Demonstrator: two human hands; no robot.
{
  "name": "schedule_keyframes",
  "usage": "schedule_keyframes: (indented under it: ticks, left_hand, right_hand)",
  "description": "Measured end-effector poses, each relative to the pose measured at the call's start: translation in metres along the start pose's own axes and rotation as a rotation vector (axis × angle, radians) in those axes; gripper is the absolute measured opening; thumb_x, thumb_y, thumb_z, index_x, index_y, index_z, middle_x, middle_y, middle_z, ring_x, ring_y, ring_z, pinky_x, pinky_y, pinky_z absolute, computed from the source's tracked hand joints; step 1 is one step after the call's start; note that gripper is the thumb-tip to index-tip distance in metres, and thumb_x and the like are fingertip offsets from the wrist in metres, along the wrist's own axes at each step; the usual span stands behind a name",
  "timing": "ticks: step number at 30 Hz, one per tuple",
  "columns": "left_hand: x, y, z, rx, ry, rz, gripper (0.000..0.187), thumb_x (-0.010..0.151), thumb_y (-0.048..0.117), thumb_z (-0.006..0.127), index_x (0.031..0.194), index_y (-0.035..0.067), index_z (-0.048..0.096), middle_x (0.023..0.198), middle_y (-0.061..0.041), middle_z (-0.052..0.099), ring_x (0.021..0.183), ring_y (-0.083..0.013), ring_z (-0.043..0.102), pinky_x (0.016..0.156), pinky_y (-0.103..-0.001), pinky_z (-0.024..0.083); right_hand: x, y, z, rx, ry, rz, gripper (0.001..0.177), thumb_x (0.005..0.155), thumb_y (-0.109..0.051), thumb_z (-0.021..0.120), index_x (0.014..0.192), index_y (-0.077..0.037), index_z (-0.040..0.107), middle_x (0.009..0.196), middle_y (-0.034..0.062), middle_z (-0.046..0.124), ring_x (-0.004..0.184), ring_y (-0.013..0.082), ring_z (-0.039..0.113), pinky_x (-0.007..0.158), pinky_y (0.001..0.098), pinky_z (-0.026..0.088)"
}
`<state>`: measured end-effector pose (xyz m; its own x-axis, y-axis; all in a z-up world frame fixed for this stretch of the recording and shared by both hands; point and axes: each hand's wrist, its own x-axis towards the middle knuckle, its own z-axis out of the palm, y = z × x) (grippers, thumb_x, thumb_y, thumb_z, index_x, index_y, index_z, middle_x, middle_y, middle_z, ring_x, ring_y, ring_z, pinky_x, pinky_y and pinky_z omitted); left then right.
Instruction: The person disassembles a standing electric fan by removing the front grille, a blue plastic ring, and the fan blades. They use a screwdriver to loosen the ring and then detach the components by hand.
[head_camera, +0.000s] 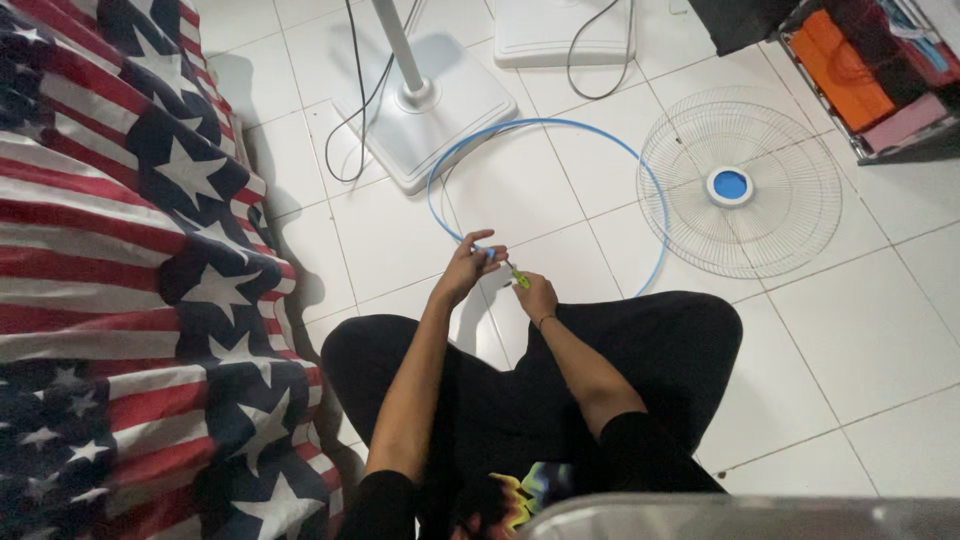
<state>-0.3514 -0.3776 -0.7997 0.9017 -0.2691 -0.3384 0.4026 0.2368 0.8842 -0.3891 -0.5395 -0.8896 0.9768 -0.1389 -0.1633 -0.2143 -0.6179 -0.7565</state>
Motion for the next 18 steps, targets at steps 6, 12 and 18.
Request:
schedule_keyframes:
  ticks: [6,12,18]
  left_hand:
    - [0.012,-0.041,-0.031,0.036,0.023,-0.188,0.052,0.095,-0.009,0.033,0.143,0.005,0.045,0.121,-0.018,0.064,0.111,-0.0242,0.069,0.092,-0.033,0.059]
    - [0.032,-0.084,-0.047,0.134,0.081,-0.242,0.056,0.088,-0.012,0.037,0.141,0.004,0.046,0.098,-0.018,0.065,0.085,-0.0224,0.066,0.08,-0.034,0.058]
    - [0.041,-0.107,-0.038,0.879,0.153,-0.22,0.056,0.1,0.005,0.051,0.153,0.004,0.033,0.1,-0.026,0.066,0.086,-0.031,0.065,0.078,-0.041,0.05]
  right_hand:
    - [-0.016,-0.073,-0.035,-0.08,-0.008,0.092,0.022,0.086,-0.031,0.073,0.108,-0.026,0.076,0.094,0.0142,0.074,0.09,0.0389,0.07,0.073,0.0499,0.056]
    - [-0.029,-0.113,-0.073,-0.093,-0.036,-0.096,0.016,0.085,-0.03,0.074,0.097,-0.02,0.074,0.086,0.0124,0.075,0.086,0.0386,0.07,0.072,0.0508,0.054]
    - [-0.017,-0.096,-0.081,0.38,-0.072,-0.146,0.028,0.094,-0.03,0.077,0.095,-0.003,0.077,0.072,0.0079,0.069,0.064,0.0185,0.061,0.059,0.0342,0.051]
